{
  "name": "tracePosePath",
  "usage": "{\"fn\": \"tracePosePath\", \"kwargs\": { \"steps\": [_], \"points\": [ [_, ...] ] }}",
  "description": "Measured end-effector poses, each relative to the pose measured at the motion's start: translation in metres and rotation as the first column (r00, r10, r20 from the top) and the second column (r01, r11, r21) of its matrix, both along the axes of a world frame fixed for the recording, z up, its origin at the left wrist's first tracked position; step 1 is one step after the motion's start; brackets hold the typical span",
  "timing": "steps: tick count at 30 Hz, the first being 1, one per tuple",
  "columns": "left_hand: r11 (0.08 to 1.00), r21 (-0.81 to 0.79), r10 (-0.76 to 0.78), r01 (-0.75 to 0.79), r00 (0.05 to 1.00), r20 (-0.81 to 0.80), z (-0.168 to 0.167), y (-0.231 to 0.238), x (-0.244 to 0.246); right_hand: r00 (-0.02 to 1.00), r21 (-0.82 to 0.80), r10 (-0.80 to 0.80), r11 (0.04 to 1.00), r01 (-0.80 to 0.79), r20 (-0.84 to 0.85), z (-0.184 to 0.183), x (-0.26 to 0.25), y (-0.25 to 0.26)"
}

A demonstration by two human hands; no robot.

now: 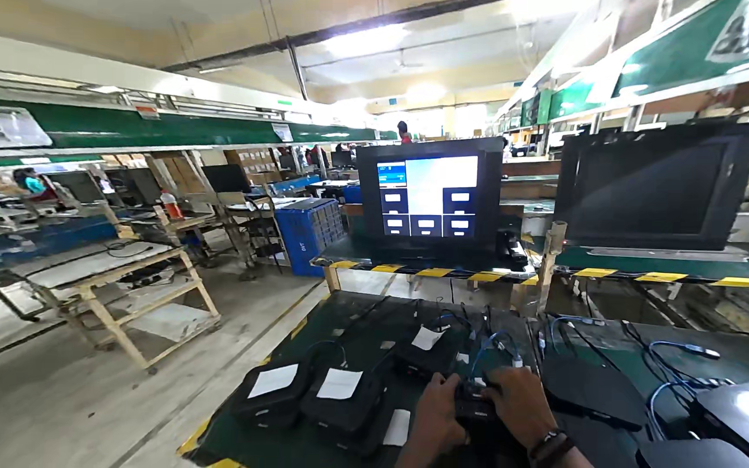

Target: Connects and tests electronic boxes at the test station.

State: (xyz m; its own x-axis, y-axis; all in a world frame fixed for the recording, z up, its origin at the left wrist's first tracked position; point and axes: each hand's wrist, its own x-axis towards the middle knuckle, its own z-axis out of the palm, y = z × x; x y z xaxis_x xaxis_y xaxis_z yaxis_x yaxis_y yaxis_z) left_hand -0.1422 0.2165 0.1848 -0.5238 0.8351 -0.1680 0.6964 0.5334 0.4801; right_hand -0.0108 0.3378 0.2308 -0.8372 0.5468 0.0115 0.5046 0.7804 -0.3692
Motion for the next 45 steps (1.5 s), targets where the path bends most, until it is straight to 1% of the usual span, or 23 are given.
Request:
{"fn": "tracePosePath", "kwargs": {
  "steps": [3,4,8,10,12,13,17,18,20,23,27,29,31,33,35,38,39,40,41,42,43,44,45],
  "points": [
    [0.999,-0.047,0.018,-0.017,1.000,0.008,0.003,0.002,0.000,0.950,-0.048,-0.016,0.999,0.001,-0.313,-0.026,0.001,0.009],
    [0.998,-0.058,0.023,-0.022,1.000,0.009,0.005,0.002,0.000,0.931,-0.084,-0.041,0.996,0.011,-0.362,-0.032,0.001,0.012],
    [0.997,-0.078,0.016,-0.016,1.000,0.003,0.008,0.004,-0.001,0.886,-0.224,-0.157,0.973,0.062,-0.436,-0.038,0.001,0.020],
    [0.995,-0.101,-0.001,0.001,1.000,0.002,0.009,0.005,0.000,0.835,-0.290,-0.178,0.957,0.024,-0.520,-0.041,0.004,0.021],
    [0.994,-0.112,-0.007,0.007,1.000,-0.001,0.010,0.007,0.000,0.753,-0.353,-0.204,0.935,-0.040,-0.626,-0.036,0.004,0.026],
    [0.993,-0.114,-0.009,0.009,1.000,-0.001,0.010,0.008,-0.001,0.742,-0.366,-0.206,0.929,-0.057,-0.638,-0.033,0.005,0.029],
    [0.992,-0.124,-0.008,0.008,1.000,0.000,0.011,0.009,-0.002,0.892,-0.396,-0.172,0.918,-0.009,-0.417,-0.022,0.014,0.029],
    [0.992,-0.125,-0.006,0.006,1.000,0.001,0.012,0.009,-0.003,0.904,-0.407,-0.169,0.913,-0.005,-0.391,-0.024,0.015,0.027],
    [0.993,-0.119,-0.006,0.006,1.000,-0.001,0.010,0.009,-0.004,0.892,-0.434,-0.183,0.901,-0.016,-0.414,-0.033,0.014,0.024],
    [0.993,-0.121,-0.007,0.007,1.000,-0.003,0.011,0.009,-0.005,0.877,-0.409,-0.188,0.912,-0.010,-0.442,-0.034,0.014,0.019],
    [0.994,-0.111,-0.017,0.016,1.000,-0.008,0.012,0.007,-0.006,0.938,-0.299,-0.125,0.954,0.025,-0.322,-0.018,0.014,0.016],
    [0.996,-0.078,-0.032,0.031,0.999,-0.009,0.009,0.005,-0.007,0.967,-0.285,-0.103,0.958,0.034,-0.232,-0.017,0.010,0.018],
    [0.995,-0.086,-0.055,0.055,0.998,-0.001,0.010,0.006,-0.006,0.987,-0.278,-0.070,0.960,0.028,-0.143,-0.012,0.009,0.024],
    [0.995,-0.072,-0.062,0.063,0.998,0.008,0.012,0.005,-0.007,0.983,-0.281,-0.030,0.959,-0.023,-0.182,-0.014,0.008,0.028],
    [0.997,-0.040,-0.072,0.072,0.997,0.003,0.011,0.005,-0.012,0.952,-0.297,-0.001,0.950,-0.095,-0.307,-0.030,0.005,0.030],
    [0.993,-0.029,-0.111,0.112,0.993,0.025,0.007,0.007,-0.012,0.935,-0.264,0.043,0.954,-0.143,-0.352,-0.040,0.010,0.034],
    [0.989,0.001,-0.149,0.149,0.988,0.035,0.005,0.005,-0.015,0.926,-0.236,0.049,0.961,-0.147,-0.375,-0.041,0.012,0.031],
    [0.976,0.072,-0.211,0.207,0.976,0.053,0.004,0.001,-0.020,0.931,-0.204,0.059,0.969,-0.140,-0.359,-0.041,0.015,0.026],
    [0.940,0.203,-0.294,0.275,0.953,0.071,0.002,-0.005,-0.027,0.953,-0.170,0.077,0.976,-0.132,-0.294,-0.039,0.018,0.021],
    [0.877,0.362,-0.368,0.316,0.926,0.084,-0.001,-0.010,-0.032,0.969,-0.151,0.101,0.979,-0.137,-0.225,-0.039,0.021,0.017],
    [0.828,0.470,-0.386,0.305,0.919,0.084,-0.002,-0.011,-0.032,0.974,-0.117,0.122,0.982,-0.146,-0.193,-0.044,0.023,0.013],
    [0.817,0.515,-0.339,0.261,0.939,0.061,-0.001,-0.010,-0.028,0.972,-0.072,0.120,0.988,-0.137,-0.201,-0.052,0.023,0.009],
    [0.826,0.520,-0.262,0.217,0.965,0.014,0.001,-0.008,-0.022,0.972,-0.042,0.110,0.992,-0.121,-0.205,-0.056,0.023,0.006]
  ]
}}
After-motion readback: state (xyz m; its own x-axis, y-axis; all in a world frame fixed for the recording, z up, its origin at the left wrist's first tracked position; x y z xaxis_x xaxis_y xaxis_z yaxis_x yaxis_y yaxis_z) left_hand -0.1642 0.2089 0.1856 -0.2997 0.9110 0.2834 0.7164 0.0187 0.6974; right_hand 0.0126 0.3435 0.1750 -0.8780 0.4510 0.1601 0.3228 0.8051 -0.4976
